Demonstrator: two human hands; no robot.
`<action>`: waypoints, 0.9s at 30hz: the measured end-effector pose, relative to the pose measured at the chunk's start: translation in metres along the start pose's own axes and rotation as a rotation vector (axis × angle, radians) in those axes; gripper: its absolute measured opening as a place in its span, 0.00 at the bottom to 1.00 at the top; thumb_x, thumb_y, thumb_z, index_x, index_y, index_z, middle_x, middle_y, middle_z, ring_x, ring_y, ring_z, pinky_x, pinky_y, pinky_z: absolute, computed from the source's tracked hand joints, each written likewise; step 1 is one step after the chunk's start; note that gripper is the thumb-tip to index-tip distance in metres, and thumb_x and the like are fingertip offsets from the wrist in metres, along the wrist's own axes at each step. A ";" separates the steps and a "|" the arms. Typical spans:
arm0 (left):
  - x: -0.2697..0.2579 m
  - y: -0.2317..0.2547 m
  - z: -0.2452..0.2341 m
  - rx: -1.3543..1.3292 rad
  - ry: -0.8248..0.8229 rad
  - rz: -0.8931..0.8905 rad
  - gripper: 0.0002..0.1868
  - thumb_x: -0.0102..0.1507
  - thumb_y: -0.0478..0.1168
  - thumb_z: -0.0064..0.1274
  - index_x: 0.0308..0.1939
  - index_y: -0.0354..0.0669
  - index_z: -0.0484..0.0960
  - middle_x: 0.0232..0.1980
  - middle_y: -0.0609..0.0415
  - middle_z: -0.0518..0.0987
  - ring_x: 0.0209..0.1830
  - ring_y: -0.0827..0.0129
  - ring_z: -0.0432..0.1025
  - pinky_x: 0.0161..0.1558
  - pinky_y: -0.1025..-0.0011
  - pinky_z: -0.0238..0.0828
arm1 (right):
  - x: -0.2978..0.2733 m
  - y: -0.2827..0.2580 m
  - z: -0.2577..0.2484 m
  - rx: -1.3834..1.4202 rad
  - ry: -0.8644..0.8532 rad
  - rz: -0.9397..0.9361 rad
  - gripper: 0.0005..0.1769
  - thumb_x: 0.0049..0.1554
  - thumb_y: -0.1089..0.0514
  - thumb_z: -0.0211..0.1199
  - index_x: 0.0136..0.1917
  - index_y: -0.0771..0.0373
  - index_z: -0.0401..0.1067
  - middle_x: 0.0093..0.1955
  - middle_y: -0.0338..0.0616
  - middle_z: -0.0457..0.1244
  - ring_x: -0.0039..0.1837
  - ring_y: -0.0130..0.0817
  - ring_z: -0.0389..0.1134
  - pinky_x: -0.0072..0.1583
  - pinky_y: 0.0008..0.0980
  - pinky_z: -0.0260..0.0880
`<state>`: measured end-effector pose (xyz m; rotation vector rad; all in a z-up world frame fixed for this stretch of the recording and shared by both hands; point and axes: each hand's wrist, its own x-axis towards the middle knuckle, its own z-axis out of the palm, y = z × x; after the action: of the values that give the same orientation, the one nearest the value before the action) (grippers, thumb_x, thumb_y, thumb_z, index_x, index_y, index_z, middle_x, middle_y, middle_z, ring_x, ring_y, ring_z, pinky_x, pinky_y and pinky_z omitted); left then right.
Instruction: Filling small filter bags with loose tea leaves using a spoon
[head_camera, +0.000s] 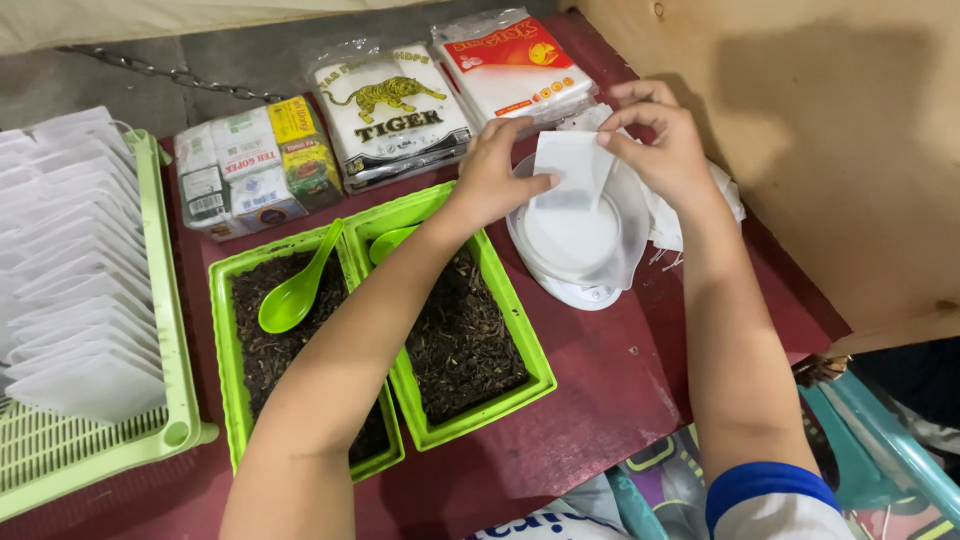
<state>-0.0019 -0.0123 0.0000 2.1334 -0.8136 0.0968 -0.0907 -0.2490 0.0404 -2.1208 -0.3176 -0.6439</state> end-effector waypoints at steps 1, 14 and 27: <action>0.003 -0.007 0.007 0.000 0.002 -0.003 0.45 0.49 0.63 0.66 0.67 0.56 0.71 0.66 0.51 0.72 0.67 0.52 0.66 0.65 0.58 0.59 | -0.002 -0.010 0.000 0.001 -0.003 -0.001 0.05 0.59 0.63 0.71 0.46 0.55 0.76 0.66 0.44 0.60 0.70 0.36 0.60 0.72 0.37 0.59; -0.061 0.019 -0.062 -0.427 0.031 0.048 0.12 0.61 0.44 0.59 0.46 0.44 0.86 0.46 0.54 0.86 0.49 0.71 0.79 0.51 0.69 0.73 | -0.009 -0.068 0.045 0.451 -0.154 -0.057 0.32 0.54 0.68 0.72 0.69 0.66 0.63 0.61 0.45 0.64 0.60 0.29 0.66 0.60 0.28 0.70; -0.220 0.059 -0.218 -0.260 0.051 -0.237 0.26 0.58 0.40 0.63 0.59 0.35 0.78 0.55 0.44 0.83 0.60 0.52 0.76 0.58 0.57 0.73 | -0.015 -0.206 0.153 0.438 -0.487 -0.110 0.24 0.48 0.72 0.72 0.59 0.71 0.72 0.55 0.58 0.70 0.57 0.44 0.74 0.63 0.46 0.73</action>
<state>-0.1655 0.2342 0.1087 1.9552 -0.5082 -0.0742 -0.1444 -0.0045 0.0972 -1.8151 -0.7724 -0.0879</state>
